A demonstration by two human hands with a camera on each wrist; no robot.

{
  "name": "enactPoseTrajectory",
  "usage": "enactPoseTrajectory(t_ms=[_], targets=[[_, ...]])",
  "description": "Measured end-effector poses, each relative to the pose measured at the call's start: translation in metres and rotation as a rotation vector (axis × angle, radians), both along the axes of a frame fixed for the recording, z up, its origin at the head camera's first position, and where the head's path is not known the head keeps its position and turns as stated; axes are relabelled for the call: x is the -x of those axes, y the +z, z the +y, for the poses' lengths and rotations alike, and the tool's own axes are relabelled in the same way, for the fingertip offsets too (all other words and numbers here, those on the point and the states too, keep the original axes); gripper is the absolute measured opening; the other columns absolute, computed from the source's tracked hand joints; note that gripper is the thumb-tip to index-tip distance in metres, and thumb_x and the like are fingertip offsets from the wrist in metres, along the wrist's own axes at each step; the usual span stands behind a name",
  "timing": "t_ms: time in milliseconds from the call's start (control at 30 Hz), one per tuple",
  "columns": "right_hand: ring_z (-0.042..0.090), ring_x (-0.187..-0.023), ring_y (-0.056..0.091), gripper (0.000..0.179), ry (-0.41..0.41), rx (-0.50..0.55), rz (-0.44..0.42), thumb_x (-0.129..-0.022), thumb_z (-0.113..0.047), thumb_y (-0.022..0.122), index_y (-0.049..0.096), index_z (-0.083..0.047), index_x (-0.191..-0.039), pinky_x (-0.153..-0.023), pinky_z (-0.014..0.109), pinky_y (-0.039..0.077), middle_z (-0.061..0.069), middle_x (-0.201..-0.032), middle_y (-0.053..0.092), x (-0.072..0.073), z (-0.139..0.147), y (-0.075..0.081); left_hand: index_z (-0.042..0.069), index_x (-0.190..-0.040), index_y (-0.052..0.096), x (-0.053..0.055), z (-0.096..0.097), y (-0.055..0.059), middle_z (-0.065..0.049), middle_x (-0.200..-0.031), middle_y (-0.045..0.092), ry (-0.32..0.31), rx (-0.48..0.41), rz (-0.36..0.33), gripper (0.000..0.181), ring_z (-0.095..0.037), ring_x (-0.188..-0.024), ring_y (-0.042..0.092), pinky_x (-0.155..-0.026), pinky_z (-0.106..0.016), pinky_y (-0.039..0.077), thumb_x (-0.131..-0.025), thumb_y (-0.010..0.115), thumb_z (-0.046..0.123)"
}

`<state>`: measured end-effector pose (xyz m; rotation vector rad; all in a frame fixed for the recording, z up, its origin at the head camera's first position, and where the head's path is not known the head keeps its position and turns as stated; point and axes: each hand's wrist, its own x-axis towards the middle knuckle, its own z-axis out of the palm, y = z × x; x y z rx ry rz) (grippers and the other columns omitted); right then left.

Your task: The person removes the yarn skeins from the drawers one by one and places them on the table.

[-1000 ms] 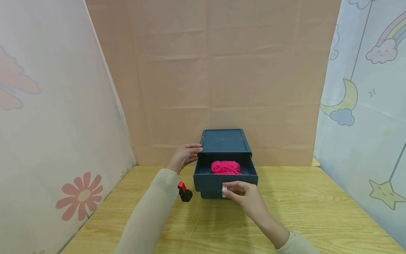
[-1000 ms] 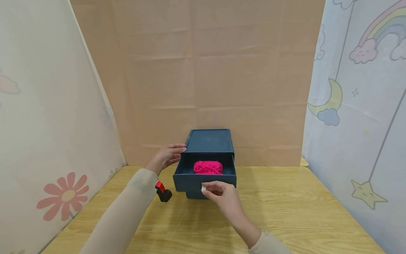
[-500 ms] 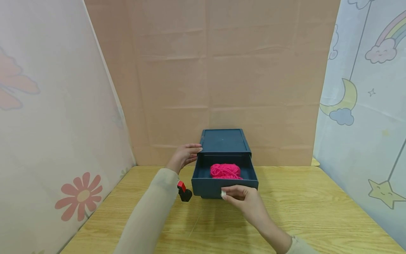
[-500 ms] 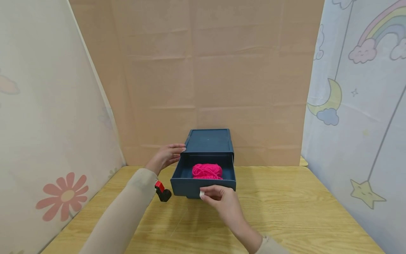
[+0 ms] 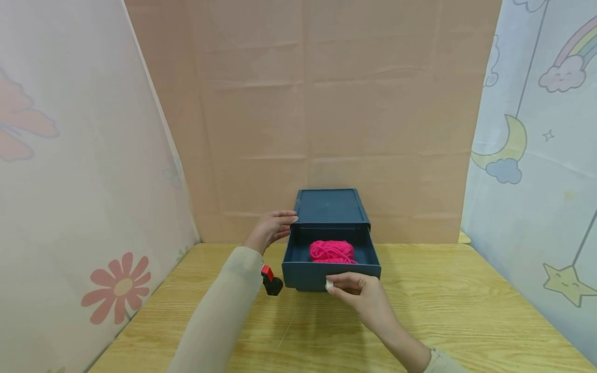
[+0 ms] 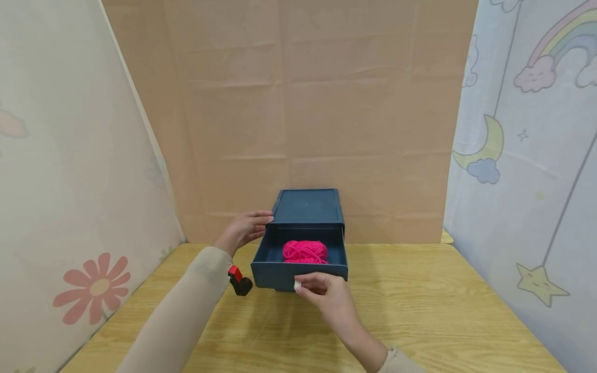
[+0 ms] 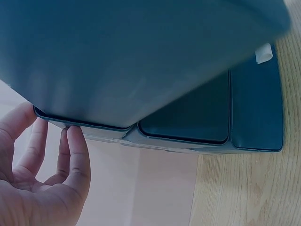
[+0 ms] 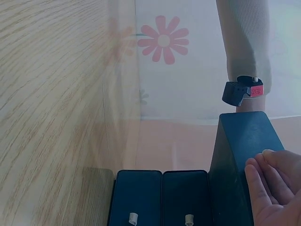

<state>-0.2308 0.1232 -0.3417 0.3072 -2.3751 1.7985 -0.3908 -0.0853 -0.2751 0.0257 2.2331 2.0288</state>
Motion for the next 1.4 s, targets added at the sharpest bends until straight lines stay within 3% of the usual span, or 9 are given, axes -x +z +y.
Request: enactPoseTrajectory(t_ms=[267, 500, 700, 833, 933, 1100, 1233, 1400], targets=[[0.016, -0.085, 0.066, 0.028, 0.011, -0.016, 0.005, -0.078, -0.026, 0.073, 0.071, -0.013, -0.103, -0.072, 0.023, 0.053, 0.003, -0.096, 0.070, -0.003, 0.000, 0.002, 0.012, -0.113, 0.065, 0.001, 0.001, 0.000, -0.008, -0.120, 0.058, -0.002, -0.008, -0.003, 0.033, -0.028, -0.110, 0.052, -0.096, -0.037, 0.043, -0.082, 0.071, 0.021], [0.018, -0.089, 0.064, 0.036, 0.212, -0.109, -0.006, -0.084, -0.031, 0.067, 0.063, -0.009, -0.112, -0.076, 0.027, 0.053, 0.008, -0.111, 0.063, -0.012, 0.011, 0.014, 0.012, -0.112, 0.066, -0.001, -0.001, 0.000, -0.007, -0.120, 0.057, -0.003, -0.013, 0.000, 0.033, -0.031, -0.113, 0.050, -0.095, -0.035, 0.044, -0.081, 0.072, 0.021], [0.019, -0.092, 0.063, 0.031, 0.359, -0.178, 0.011, -0.089, -0.028, 0.061, 0.062, -0.007, -0.111, -0.078, 0.026, 0.052, 0.008, -0.109, 0.063, -0.023, 0.025, 0.042, 0.012, -0.113, 0.065, 0.001, -0.001, -0.001, -0.007, -0.121, 0.057, -0.011, -0.009, 0.002, 0.033, -0.030, -0.112, 0.051, -0.094, -0.035, 0.045, -0.082, 0.070, 0.021], [0.024, -0.093, 0.063, 0.030, 0.376, -0.159, 0.087, -0.091, -0.024, 0.059, 0.060, -0.004, -0.113, -0.079, 0.028, 0.053, 0.015, -0.107, 0.063, -0.022, 0.033, 0.068, 0.012, -0.114, 0.065, 0.005, 0.000, -0.002, -0.007, -0.123, 0.056, -0.017, -0.005, -0.006, 0.032, -0.029, -0.112, 0.051, -0.093, -0.034, 0.046, -0.084, 0.069, 0.021], [0.028, -0.096, 0.063, 0.029, 0.341, -0.137, 0.172, -0.091, -0.020, 0.059, 0.058, -0.004, -0.115, -0.081, 0.031, 0.052, 0.016, -0.108, 0.064, -0.013, 0.038, 0.085, 0.012, -0.115, 0.064, 0.006, 0.000, -0.002, -0.007, -0.124, 0.056, -0.020, 0.003, -0.008, 0.031, -0.028, -0.112, 0.052, -0.092, -0.033, 0.047, -0.085, 0.068, 0.020], [0.021, -0.098, 0.063, 0.032, 0.259, -0.173, 0.241, -0.090, -0.023, 0.062, 0.058, -0.010, -0.119, -0.084, 0.033, 0.051, 0.008, -0.110, 0.065, 0.013, 0.041, 0.105, 0.012, -0.115, 0.065, 0.006, 0.000, -0.001, -0.007, -0.123, 0.056, -0.023, 0.008, -0.010, 0.029, -0.026, -0.110, 0.053, -0.090, -0.032, 0.048, -0.086, 0.066, 0.018], [0.021, -0.102, 0.061, 0.037, 0.243, -0.239, 0.199, -0.088, -0.028, 0.063, 0.057, -0.014, -0.121, -0.088, 0.041, 0.049, 0.006, -0.113, 0.063, 0.038, 0.040, 0.109, 0.012, -0.114, 0.065, 0.005, 0.000, -0.001, -0.006, -0.122, 0.057, -0.026, 0.006, -0.011, 0.029, -0.028, -0.111, 0.052, -0.090, -0.031, 0.048, -0.086, 0.067, 0.018], [0.024, -0.107, 0.057, 0.041, 0.279, -0.315, 0.112, -0.087, -0.029, 0.064, 0.056, -0.010, -0.123, -0.091, 0.046, 0.045, 0.013, -0.117, 0.059, 0.064, 0.038, 0.103, 0.013, -0.113, 0.066, 0.003, 0.001, -0.001, -0.006, -0.121, 0.057, -0.018, 0.020, -0.009, 0.031, -0.030, -0.113, 0.051, -0.091, -0.033, 0.047, -0.083, 0.070, 0.023]])
